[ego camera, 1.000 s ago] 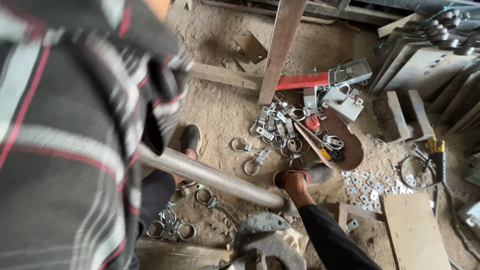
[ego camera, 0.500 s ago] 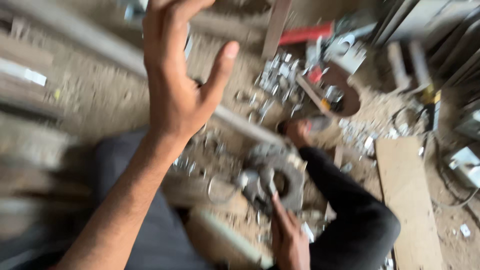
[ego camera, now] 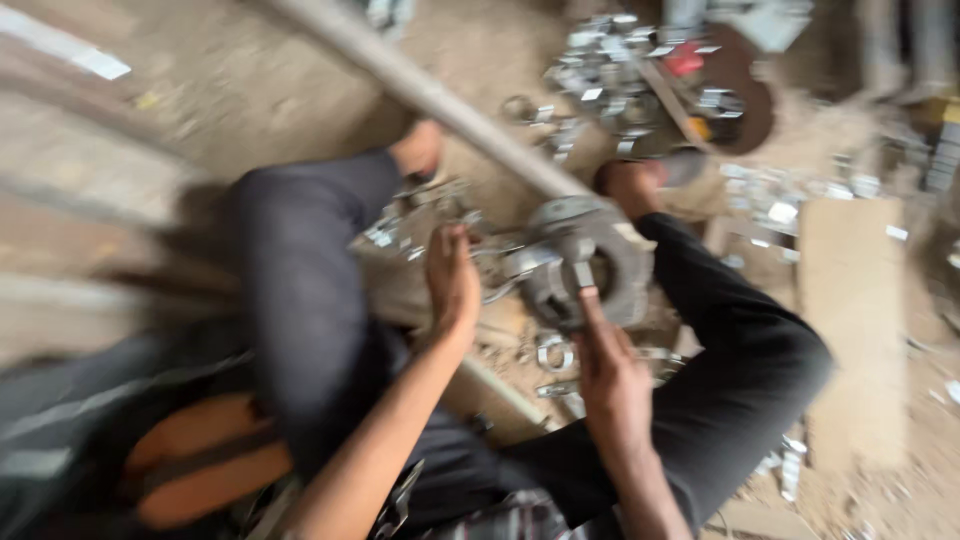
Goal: The person assembles and shapes metal clamps on a pipe by hand, using a hammer to tap brackets into place and a metal rod to tighten components within a hexagonal jig.
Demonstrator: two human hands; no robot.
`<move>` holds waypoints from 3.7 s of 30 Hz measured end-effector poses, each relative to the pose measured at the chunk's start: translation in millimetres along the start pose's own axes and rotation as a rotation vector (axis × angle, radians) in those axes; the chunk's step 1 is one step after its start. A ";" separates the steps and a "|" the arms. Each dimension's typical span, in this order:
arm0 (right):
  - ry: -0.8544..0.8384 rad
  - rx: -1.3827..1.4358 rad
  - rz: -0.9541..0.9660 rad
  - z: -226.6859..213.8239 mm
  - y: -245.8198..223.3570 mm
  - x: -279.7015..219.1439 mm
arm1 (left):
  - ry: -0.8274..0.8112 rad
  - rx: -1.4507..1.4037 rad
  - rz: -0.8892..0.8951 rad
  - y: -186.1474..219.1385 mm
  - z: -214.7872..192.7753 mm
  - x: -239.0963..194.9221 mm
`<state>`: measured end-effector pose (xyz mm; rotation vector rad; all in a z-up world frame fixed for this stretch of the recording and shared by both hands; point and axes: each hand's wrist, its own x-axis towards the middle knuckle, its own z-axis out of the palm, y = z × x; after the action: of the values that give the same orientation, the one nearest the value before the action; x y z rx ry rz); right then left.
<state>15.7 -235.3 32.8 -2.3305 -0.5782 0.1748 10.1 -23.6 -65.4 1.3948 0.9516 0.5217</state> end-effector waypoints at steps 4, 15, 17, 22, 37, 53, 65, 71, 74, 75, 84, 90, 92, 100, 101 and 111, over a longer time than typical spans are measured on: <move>-0.028 -0.024 0.028 4.9 2.0 -1.7 | -0.398 0.169 0.065 23.3 -29.4 7.6; 0.008 0.152 0.085 -23.8 -29.6 0.1 | -0.515 0.034 -0.304 10.9 -47.3 15.0; -0.009 0.201 0.121 -18.5 -39.5 -10.4 | -0.504 0.178 -0.351 -15.0 -51.6 31.7; -0.116 0.069 0.152 -12.5 -42.4 -5.0 | -0.702 0.366 -0.454 -59.0 -59.3 85.8; 0.002 0.083 0.084 -4.6 -43.6 -7.1 | -0.667 0.403 -0.399 -62.4 -60.5 79.7; -0.035 0.004 0.151 5.4 -24.1 0.9 | -0.520 -0.101 -0.092 23.2 -26.9 3.8; 0.027 0.105 0.130 20.7 -5.0 1.8 | -0.521 -0.196 -0.240 34.2 -22.4 -6.3; 0.050 0.109 0.057 23.6 0.8 0.9 | -0.505 -0.166 -0.297 42.8 -22.3 -7.0; -0.066 0.074 0.261 25.1 3.8 2.9 | -0.480 -0.065 -0.289 46.1 -23.7 -6.2; -0.064 0.073 0.258 25.5 4.5 2.8 | -0.481 -0.046 -0.265 46.0 -23.8 -6.1; -0.048 0.060 0.222 26.4 6.4 1.2 | -0.492 -0.047 -0.262 39.1 -23.4 -4.4; -0.027 0.053 0.182 27.7 7.5 0.8 | -0.504 -0.066 -0.248 35.7 -24.0 -1.2; -0.004 0.063 0.137 27.3 5.8 0.7 | -0.515 -0.060 -0.251 37.7 -23.5 1.1; -0.035 0.107 0.124 -1.4 -4.6 12.6 | -0.534 -0.069 -0.389 55.2 -24.0 -1.7; -0.066 0.104 0.166 -8.2 -6.7 14.8 | -0.530 -0.063 -0.407 57.1 -25.3 -1.7; 0.278 0.069 -0.108 -45.0 -34.7 16.1 | -0.510 -0.104 -0.483 55.6 -20.0 2.6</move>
<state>30.4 -233.5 90.0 -2.2005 -0.5465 -0.1743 7.6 -1.4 -10.6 1.0751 0.7863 -0.1452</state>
